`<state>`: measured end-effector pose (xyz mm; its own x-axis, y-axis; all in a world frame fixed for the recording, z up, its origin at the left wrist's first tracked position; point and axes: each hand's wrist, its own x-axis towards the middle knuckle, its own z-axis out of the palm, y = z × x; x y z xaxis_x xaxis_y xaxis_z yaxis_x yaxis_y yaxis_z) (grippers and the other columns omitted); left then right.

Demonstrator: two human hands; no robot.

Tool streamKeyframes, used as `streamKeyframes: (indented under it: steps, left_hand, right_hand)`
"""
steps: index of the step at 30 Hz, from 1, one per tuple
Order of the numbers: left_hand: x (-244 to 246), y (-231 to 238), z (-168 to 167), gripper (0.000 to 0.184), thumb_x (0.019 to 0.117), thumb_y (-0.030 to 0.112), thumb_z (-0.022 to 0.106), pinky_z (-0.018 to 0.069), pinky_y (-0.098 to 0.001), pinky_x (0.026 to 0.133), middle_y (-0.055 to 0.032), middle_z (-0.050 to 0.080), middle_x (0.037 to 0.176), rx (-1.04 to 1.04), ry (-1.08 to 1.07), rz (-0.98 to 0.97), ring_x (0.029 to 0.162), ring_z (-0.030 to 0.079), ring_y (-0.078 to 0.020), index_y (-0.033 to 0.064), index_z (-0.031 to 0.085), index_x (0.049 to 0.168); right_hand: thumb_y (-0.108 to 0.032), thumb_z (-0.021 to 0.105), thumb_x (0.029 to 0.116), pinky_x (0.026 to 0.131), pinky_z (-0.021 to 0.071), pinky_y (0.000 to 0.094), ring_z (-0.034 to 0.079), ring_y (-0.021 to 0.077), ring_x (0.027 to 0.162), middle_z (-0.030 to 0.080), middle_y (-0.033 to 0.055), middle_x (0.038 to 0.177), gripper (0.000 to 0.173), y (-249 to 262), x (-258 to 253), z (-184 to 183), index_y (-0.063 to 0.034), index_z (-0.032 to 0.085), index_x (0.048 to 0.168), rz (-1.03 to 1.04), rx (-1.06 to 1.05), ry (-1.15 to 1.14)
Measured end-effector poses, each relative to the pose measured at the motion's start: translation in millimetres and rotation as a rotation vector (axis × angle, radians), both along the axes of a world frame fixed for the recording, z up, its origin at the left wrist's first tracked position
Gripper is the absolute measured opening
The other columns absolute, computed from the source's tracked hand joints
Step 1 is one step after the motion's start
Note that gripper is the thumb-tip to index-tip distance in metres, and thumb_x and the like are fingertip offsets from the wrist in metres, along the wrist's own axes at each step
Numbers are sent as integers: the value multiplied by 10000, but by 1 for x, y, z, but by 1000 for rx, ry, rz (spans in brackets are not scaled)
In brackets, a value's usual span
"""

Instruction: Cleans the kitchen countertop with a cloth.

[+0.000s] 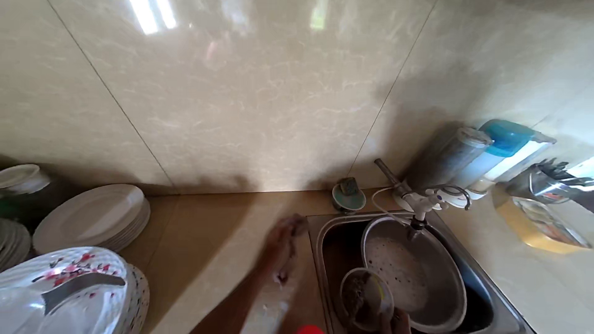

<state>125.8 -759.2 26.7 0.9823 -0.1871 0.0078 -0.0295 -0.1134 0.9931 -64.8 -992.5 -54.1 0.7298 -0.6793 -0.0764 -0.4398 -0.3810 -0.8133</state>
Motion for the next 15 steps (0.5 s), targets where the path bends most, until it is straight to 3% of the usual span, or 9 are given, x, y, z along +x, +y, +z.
streamKeyframes:
  steps: [3,4,5,6,7,8,10,12,15]
  left_hand:
    - [25,80,18,430,1112,224,383,554,-362,787,-165,645,1154,290,-14,38,872,640,-179,8,459,1476]
    - [38,102,11,466,1112,278,388,529,-387,871,-170,632,1240,396,0,-15,979,637,-205,32,444,1504]
    - [49,122,-1,492,1111,318,395,481,-426,1029,-167,596,1397,514,-1,-75,1191,616,-239,51,447,1521]
    - [58,137,-18,512,1112,332,401,357,-477,1184,-161,497,1541,649,-27,-133,1408,495,-280,63,427,1547]
    - [65,145,-37,538,1103,333,410,217,-543,1245,-158,379,1628,794,-82,-176,1520,336,-332,77,386,1576]
    - [66,144,-52,568,1084,327,436,144,-605,1239,-155,303,1666,930,-138,-189,1554,237,-374,105,348,1599]
    - [61,125,-64,591,1063,335,460,102,-614,1237,-121,262,1688,1042,-191,-205,1573,172,-366,159,331,1612]
    - [46,97,-69,559,1047,284,493,76,-585,1256,-103,289,1680,982,-274,-326,1579,163,-344,152,401,1582]
    - [3,53,-76,513,1012,287,532,208,-560,1239,-45,390,1639,930,-489,-482,1552,275,-299,213,518,1519]
  right_hand:
    - [-59,529,991,902,515,594,671,462,982,651,371,1063,426,3,0,4,178,459,1338,5,-1,0]
    - [-60,533,991,908,511,604,667,474,993,651,374,1066,430,3,0,4,178,458,1341,4,-3,8]
    - [-62,537,990,911,512,602,667,477,998,653,373,1069,434,3,1,3,175,458,1345,1,-7,17]
    - [-64,539,991,916,512,602,668,480,1007,654,372,1075,437,3,2,3,171,458,1351,-2,-10,26]
    - [-65,538,995,921,509,603,667,482,1015,654,374,1082,438,3,3,3,168,453,1357,-2,-10,36]
    - [-60,536,996,912,512,600,668,480,1007,655,372,1075,430,3,3,2,167,456,1352,0,-16,37]
    - [-65,530,1002,903,512,594,669,473,994,656,368,1062,421,3,3,1,166,456,1346,10,-20,38]
    - [-69,528,1003,896,513,591,671,466,980,658,367,1051,422,3,2,0,167,453,1345,13,-13,40]
    - [-76,526,1004,921,508,575,661,462,1019,644,372,1101,431,0,2,3,163,450,1354,19,9,43]
